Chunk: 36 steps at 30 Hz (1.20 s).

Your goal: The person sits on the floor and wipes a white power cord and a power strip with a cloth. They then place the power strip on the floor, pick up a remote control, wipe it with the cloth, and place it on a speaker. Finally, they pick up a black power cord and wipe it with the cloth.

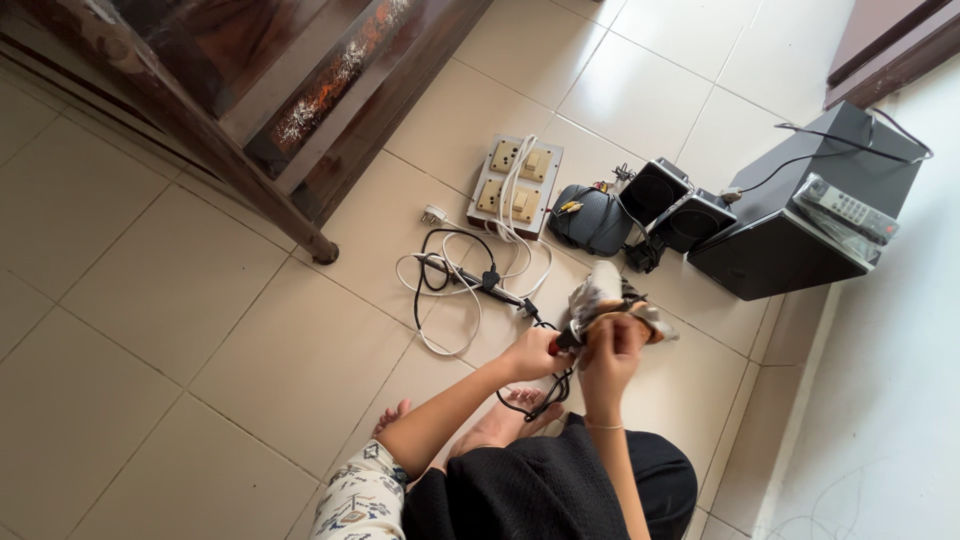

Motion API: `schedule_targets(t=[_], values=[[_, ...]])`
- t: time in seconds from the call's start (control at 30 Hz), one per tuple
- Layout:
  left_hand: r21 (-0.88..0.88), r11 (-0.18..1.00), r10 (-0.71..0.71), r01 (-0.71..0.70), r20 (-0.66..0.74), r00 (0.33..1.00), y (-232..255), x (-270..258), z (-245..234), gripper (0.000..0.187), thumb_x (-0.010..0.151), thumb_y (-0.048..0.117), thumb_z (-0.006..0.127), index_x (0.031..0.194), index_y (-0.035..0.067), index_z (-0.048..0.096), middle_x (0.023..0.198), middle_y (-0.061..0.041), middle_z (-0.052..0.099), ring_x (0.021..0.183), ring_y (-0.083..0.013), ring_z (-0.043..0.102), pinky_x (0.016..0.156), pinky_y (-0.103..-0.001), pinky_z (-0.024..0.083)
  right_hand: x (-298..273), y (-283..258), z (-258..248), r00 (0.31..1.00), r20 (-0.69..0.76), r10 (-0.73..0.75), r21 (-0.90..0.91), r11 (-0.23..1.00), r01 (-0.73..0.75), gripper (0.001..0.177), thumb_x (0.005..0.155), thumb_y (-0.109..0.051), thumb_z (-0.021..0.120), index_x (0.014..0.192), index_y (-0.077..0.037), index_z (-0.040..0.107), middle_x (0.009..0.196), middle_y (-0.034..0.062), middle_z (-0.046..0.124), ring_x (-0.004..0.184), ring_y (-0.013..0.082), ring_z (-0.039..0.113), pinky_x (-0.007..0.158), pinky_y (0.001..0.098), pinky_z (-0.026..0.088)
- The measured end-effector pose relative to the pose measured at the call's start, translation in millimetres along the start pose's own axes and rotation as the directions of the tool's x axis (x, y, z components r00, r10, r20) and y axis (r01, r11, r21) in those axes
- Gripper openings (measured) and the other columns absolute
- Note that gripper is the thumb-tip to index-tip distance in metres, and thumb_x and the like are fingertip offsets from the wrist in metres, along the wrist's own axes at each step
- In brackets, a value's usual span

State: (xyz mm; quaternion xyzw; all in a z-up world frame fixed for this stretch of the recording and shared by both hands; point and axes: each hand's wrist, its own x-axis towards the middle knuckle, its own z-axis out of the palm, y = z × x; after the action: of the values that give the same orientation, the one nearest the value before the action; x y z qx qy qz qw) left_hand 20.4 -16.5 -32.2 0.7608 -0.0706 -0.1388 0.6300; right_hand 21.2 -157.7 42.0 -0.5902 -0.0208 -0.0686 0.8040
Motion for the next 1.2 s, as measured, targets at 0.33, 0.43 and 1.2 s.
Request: schedule_targets(t=[0.33, 0.43, 1.2], values=[[-0.246, 0.969, 0.037, -0.004, 0.132, 0.99, -17.7, 8.6, 2.8, 0.016, 0.085, 0.017, 0.076, 0.088, 0.003, 0.07, 0.074, 0.005, 0.065, 0.069, -0.0028, 0.052, 0.062, -0.024, 0.046, -9.9, -2.1, -6.2, 0.992, -0.119, 0.05, 0.017, 0.999, -0.048, 0.009, 0.106, -0.009, 0.059, 0.1, -0.005, 0.065, 0.084, 0.0001, 0.062, 0.064, 0.0038, 0.052, 0.057, 0.0183, 0.042], [-0.164, 0.986, 0.017, -0.008, 0.051, 0.999, -15.7, 7.3, 0.0, 0.025, 0.087, 0.025, 0.077, 0.08, 0.002, 0.068, 0.068, 0.005, 0.056, 0.065, -0.0046, 0.045, 0.057, -0.027, 0.04, -2.4, -14.5, -11.1, 0.972, -0.214, 0.097, 0.204, 0.978, -0.053, 0.014, 0.106, -0.011, 0.054, 0.105, -0.006, 0.067, 0.098, 0.0017, 0.067, 0.083, 0.0061, 0.064, 0.078, 0.0208, 0.057], [0.476, 0.878, 0.224, -0.046, -0.325, 0.919, 34.3, -17.8, -14.7, 0.022, 0.088, 0.031, 0.071, 0.095, 0.009, 0.072, 0.072, -0.008, 0.074, 0.065, -0.028, 0.074, 0.06, -0.04, 0.058, 50.1, -66.5, -18.2, 0.863, 0.255, -0.436, -0.843, 0.337, 0.419, 0.019, 0.099, 0.002, 0.063, 0.116, -0.002, 0.07, 0.101, 0.0112, 0.073, 0.068, 0.0141, 0.063, 0.062, 0.0301, 0.053]])
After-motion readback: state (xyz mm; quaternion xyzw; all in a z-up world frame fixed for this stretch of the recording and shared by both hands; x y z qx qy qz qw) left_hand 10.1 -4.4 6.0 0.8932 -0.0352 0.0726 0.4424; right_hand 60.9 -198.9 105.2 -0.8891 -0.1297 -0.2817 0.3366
